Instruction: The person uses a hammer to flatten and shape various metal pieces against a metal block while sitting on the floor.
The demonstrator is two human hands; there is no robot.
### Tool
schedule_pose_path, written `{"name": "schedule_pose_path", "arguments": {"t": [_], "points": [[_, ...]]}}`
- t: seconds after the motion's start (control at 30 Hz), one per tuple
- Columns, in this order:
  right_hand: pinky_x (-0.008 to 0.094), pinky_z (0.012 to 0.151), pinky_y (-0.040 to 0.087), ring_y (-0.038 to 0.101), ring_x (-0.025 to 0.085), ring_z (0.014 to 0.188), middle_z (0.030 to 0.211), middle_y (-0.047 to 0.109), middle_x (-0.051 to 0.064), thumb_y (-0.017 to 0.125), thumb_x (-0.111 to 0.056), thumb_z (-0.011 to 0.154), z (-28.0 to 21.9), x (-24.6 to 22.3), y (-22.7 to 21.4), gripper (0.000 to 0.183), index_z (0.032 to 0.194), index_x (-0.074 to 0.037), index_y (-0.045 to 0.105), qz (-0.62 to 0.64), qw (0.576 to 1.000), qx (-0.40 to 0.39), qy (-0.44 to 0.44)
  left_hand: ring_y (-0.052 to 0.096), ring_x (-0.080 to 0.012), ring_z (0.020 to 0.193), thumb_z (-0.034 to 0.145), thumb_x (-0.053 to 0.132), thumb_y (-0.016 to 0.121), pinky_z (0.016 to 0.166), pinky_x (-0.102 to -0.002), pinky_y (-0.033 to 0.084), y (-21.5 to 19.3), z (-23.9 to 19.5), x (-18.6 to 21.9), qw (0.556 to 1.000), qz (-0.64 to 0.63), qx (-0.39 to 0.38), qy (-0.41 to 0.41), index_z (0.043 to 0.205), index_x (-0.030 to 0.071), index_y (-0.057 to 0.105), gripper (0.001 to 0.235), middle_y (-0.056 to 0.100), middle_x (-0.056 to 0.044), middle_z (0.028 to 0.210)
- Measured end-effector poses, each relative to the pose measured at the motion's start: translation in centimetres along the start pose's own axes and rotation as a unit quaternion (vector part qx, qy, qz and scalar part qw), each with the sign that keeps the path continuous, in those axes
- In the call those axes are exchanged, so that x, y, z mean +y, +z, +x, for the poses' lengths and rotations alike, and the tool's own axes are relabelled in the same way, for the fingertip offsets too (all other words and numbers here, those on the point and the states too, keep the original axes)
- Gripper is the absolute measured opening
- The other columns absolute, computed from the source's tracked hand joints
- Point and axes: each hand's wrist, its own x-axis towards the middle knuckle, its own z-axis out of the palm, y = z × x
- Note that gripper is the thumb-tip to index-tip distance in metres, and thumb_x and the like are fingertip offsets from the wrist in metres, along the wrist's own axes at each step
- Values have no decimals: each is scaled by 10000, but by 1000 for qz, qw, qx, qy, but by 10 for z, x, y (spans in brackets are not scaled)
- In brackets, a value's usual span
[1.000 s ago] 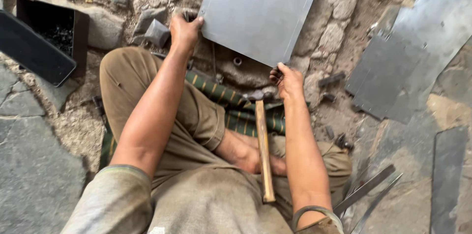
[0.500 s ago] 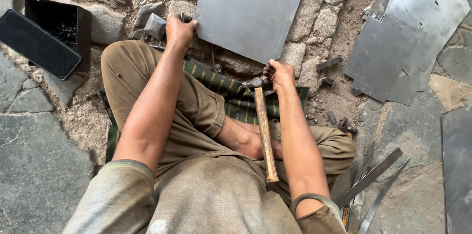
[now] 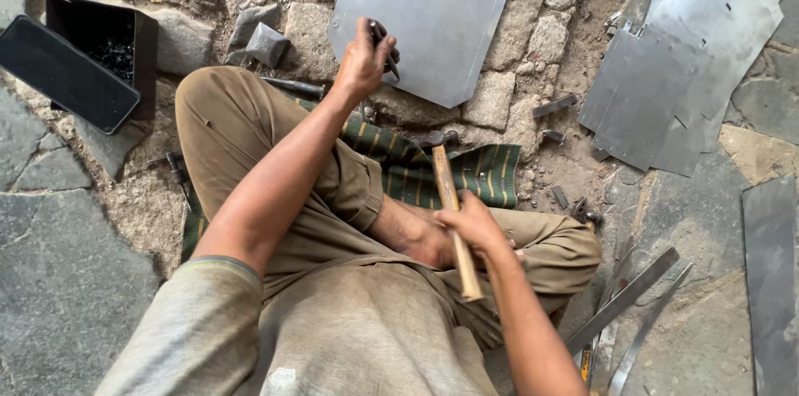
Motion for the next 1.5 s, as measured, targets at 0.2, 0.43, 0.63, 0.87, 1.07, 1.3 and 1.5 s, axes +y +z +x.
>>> {"name": "schedule_pose_path", "arguments": {"t": [0.2, 0.43, 0.63, 0.87, 1.07, 1.3, 1.5], "points": [[272, 443, 525, 594, 152, 549, 802, 631, 82, 718, -143, 877, -14, -5, -11, 434, 1253, 6, 561, 378, 914, -144, 35, 745, -204, 785, 1087, 229, 541, 656, -383, 619, -4, -7, 18, 1000, 29, -10, 4, 1167, 70, 441, 204, 754, -134, 914], [339, 572, 624, 647, 189, 714, 975, 631, 84, 673, -91, 929, -130, -50, -51, 326, 1188, 63, 550, 281, 903, 146, -292, 724, -178, 826, 985, 215, 712, 764, -370, 584, -18, -20, 61, 972, 130, -175, 85, 1080, 109, 703, 142, 785, -52, 935], [381, 656, 588, 655, 207, 683, 878, 659, 58, 566, -318, 1088, -121, -96, -63, 197, 1130, -132, 517, 110, 706, 291, -636, 724, -242, 814, 991, 211, 728, 748, -384, 568, -14, -18, 60, 943, 202, -219, 152, 1111, 106, 723, 159, 769, -97, 962], [298, 440, 507, 578, 131, 505, 670, 603, 31, 568, -314, 996, -73, -73, -35, 265, 1102, -72, 551, 30, 985, 89, -142, 724, -198, 807, 996, 256, 678, 749, -368, 586, -5, -19, 53, 956, 189, -191, 118, 1072, 127, 727, 157, 778, -63, 977], [254, 470, 495, 578, 104, 549, 704, 577, 3, 565, -286, 1053, -78, -36, -30, 253, 1082, -36, 537, 190, 929, 109, -298, 706, -191, 825, 1065, 226, 559, 743, -367, 609, -2, -37, 49, 991, 108, -15, 74, 1124, 82, 665, 189, 740, -56, 942], [266, 421, 458, 560, 116, 523, 700, 553, 30, 560, -279, 1070, -34, -17, -4, 246, 1100, -39, 513, 318, 911, 51, -258, 740, -244, 844, 892, 162, 812, 759, -402, 613, -31, -29, 5, 928, 7, 182, -324, 1069, -67, 670, 322, 735, -146, 959], [273, 537, 562, 636, 150, 621, 839, 633, 71, 587, -476, 1061, -53, -65, -41, 480, 1218, -24, 564, 322, 851, 91, -405, 803, -281, 850, 800, 180, 820, 771, -380, 670, -27, 29, -9, 944, -123, 211, -221, 1081, -48, 660, 396, 782, -208, 994]]}}
